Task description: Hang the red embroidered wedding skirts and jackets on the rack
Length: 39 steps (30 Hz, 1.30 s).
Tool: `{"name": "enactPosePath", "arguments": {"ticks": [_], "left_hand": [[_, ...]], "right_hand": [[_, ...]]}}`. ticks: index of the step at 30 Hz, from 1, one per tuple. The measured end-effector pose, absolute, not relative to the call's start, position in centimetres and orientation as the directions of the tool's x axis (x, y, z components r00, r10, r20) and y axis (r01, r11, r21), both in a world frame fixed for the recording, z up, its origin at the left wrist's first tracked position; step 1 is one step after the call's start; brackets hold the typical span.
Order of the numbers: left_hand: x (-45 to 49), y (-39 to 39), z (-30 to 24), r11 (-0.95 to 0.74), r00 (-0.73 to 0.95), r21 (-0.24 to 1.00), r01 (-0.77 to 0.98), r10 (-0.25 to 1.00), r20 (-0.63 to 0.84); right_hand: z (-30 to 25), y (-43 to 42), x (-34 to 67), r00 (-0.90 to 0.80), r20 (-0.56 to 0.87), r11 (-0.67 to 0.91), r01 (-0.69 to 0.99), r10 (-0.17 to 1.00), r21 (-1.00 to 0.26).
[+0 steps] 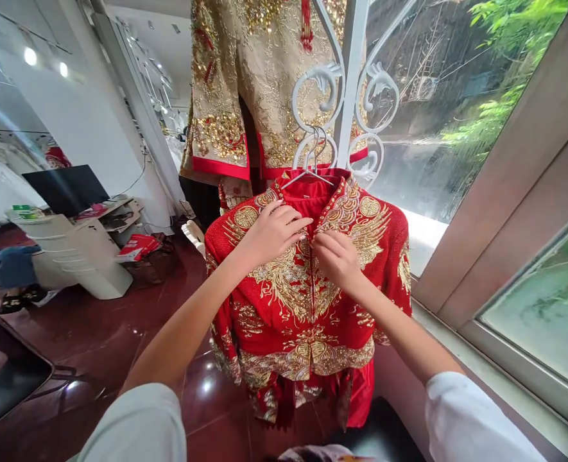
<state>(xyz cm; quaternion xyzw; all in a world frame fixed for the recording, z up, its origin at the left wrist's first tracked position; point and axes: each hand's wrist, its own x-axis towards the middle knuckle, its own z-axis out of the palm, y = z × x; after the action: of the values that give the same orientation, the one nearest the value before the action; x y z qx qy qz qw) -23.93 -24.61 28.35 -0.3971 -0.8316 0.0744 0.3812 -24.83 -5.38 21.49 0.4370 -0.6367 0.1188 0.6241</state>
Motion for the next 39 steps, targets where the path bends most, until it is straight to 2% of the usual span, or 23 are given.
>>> {"name": "enactPosePath", "arguments": {"ticks": [4, 6, 8, 10, 11, 16, 19, 20, 22, 23, 24, 25, 26, 28, 30, 32, 34, 35, 38, 39], "left_hand": [[-23.5, -25.3, 27.9, 0.632, -0.307, -0.440, 0.638, 0.732, 0.608], [-22.8, -24.8, 27.3, 0.599, -0.270, -0.478, 0.642, 0.761, 0.590], [-22.1, -24.0, 26.0, 0.551, -0.245, -0.548, 0.630, 0.810, 0.532], [-21.7, -23.2, 24.1, 0.518, -0.240, -0.610, 0.599, 0.844, 0.480], [-21.5, -23.0, 23.0, 0.511, -0.243, -0.633, 0.582, 0.852, 0.464], [-19.7, -25.5, 19.9, 0.491, -0.263, -0.669, 0.558, 0.869, 0.419], [-16.7, -28.9, 20.4, 0.653, -0.384, -0.575, 0.492, 0.756, 0.530], [-15.5, -29.8, 20.7, 0.750, -0.453, -0.505, 0.428, 0.661, 0.598], [-13.7, -30.6, 21.0, 0.928, -0.548, -0.290, 0.234, 0.373, 0.749], [-13.1, -30.3, 20.8, 0.977, -0.556, -0.159, 0.139, 0.210, 0.804], [-12.9, -29.7, 20.4, 0.997, -0.544, -0.037, 0.068, 0.068, 0.836], [-12.9, -28.8, 19.8, 0.998, -0.529, 0.057, 0.022, -0.037, 0.848], [-13.1, -27.8, 19.1, 0.993, -0.525, 0.115, -0.001, -0.098, 0.845], [-13.7, -26.4, 17.4, 0.990, -0.565, 0.141, 0.012, -0.110, 0.818], [-13.8, -26.6, 16.5, 0.989, -0.639, 0.150, 0.019, -0.103, 0.762], [-13.4, -28.9, 17.4, 0.980, -0.651, 0.195, -0.041, -0.174, 0.739], [-12.7, -32.7, 20.4, 0.957, -0.523, 0.247, -0.149, -0.288, 0.802], [-12.6, -34.6, 22.5, 0.953, -0.471, 0.245, -0.177, -0.301, 0.829], [-14.0, -38.9, 29.1, 0.960, -0.446, 0.168, -0.224, -0.254, 0.858], [-15.3, -39.7, 30.7, 0.971, -0.484, 0.136, -0.194, -0.216, 0.848]], "right_hand": [[13.9, -4.0, -22.1, 0.021, 0.742, 0.465, -0.768, -0.670, 0.441], [8.3, -3.5, -20.1, -0.091, 0.581, 0.401, -0.808, -0.809, 0.432], [2.9, -3.6, -18.1, -0.224, 0.358, 0.360, -0.854, -0.907, 0.376], [-1.3, -4.3, -16.5, -0.327, 0.156, 0.361, -0.876, -0.932, 0.320], [-2.8, -4.7, -15.9, -0.362, 0.108, 0.378, -0.873, -0.926, 0.307], [-5.7, -3.9, -14.1, -0.565, 0.038, 0.550, -0.782, -0.824, 0.293], [-4.0, -0.3, -12.8, -0.709, 0.014, 0.677, -0.666, -0.705, 0.314], [-2.5, 0.8, -12.5, -0.758, 0.012, 0.723, -0.616, -0.652, 0.313], [1.8, 2.0, -12.5, -0.817, -0.007, 0.800, -0.567, -0.577, 0.196], [4.5, 1.8, -12.9, -0.825, 0.028, 0.819, -0.555, -0.564, 0.144], [7.4, 1.3, -13.5, -0.817, 0.154, 0.831, -0.546, -0.556, 0.104], [10.2, 0.3, -14.5, -0.769, 0.341, 0.831, -0.552, -0.541, 0.072], [12.8, -0.8, -15.8, -0.692, 0.522, 0.829, -0.557, -0.499, 0.054], [16.6, -2.8, -18.7, -0.579, 0.766, 0.891, -0.453, -0.280, -0.017], [18.6, -3.6, -21.4, -0.525, 0.842, 0.927, -0.364, -0.124, -0.090], [19.7, -2.7, -23.1, -0.544, 0.837, 0.941, -0.311, -0.062, -0.132], [21.0, -0.3, -23.6, -0.605, 0.792, 0.929, -0.336, -0.087, -0.155], [21.9, 1.3, -23.6, -0.643, 0.751, 0.903, -0.398, -0.150, -0.160], [25.1, 6.6, -23.7, -0.677, 0.573, 0.695, -0.677, -0.461, -0.241], [26.0, 8.3, -24.2, -0.674, 0.539, 0.622, -0.717, -0.506, -0.313]]}}
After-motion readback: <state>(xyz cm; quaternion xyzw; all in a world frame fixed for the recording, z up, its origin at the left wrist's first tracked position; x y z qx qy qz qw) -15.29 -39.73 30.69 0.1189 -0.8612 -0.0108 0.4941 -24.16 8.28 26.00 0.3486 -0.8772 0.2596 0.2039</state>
